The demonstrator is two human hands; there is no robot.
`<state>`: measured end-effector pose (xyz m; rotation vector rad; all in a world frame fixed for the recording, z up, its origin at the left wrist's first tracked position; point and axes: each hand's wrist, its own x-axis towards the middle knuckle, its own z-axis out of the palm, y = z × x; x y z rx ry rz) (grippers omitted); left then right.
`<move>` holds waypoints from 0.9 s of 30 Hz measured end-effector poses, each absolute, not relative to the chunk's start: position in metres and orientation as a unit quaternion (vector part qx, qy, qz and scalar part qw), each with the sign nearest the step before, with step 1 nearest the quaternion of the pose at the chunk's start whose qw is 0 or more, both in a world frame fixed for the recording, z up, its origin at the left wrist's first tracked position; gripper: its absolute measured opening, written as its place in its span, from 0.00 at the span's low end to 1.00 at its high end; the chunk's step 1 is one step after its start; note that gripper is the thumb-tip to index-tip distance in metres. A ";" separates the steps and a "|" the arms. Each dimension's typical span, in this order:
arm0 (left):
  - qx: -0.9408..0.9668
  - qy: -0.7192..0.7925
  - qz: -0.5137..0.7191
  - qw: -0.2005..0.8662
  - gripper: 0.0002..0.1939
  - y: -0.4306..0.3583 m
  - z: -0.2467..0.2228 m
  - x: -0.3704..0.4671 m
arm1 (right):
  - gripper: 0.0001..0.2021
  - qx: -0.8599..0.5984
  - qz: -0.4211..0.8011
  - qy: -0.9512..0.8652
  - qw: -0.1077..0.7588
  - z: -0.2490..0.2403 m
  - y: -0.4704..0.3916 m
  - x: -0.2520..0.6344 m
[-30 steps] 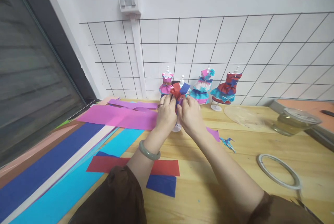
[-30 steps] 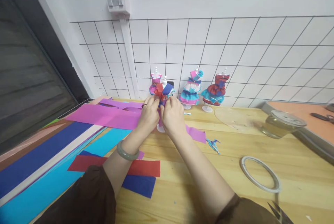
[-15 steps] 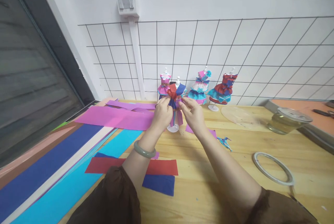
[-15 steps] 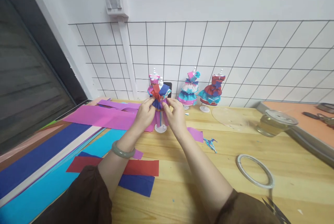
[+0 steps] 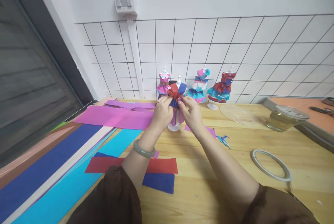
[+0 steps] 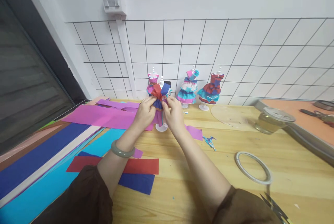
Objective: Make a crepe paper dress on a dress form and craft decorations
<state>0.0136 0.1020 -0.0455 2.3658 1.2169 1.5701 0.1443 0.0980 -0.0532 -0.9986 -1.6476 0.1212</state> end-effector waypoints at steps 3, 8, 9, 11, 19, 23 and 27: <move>0.752 0.384 0.528 0.089 0.21 0.101 -0.044 0.014 | 0.12 -0.406 0.189 -0.646 0.618 -0.052 0.098 0.146; 0.717 0.373 0.559 0.183 0.16 0.101 -0.044 0.015 | 0.16 -0.404 0.289 -0.563 0.661 -0.047 0.096 0.146; 0.716 0.372 0.560 0.187 0.14 0.101 -0.044 0.015 | 0.16 -0.397 0.292 -0.567 0.660 -0.046 0.095 0.146; 0.726 0.368 0.552 0.180 0.11 0.099 -0.042 0.014 | 0.15 -0.381 0.299 -0.587 0.649 -0.044 0.093 0.146; 0.751 0.344 0.538 0.169 0.10 0.094 -0.034 0.010 | 0.11 -0.360 0.334 -0.599 0.632 -0.039 0.089 0.148; 0.741 0.325 0.537 0.241 0.11 0.098 -0.035 0.006 | 0.12 -0.357 0.345 -0.599 0.628 -0.040 0.091 0.150; 0.742 0.311 0.523 0.282 0.12 0.101 -0.036 0.003 | 0.12 -0.354 0.380 -0.590 0.618 -0.043 0.093 0.152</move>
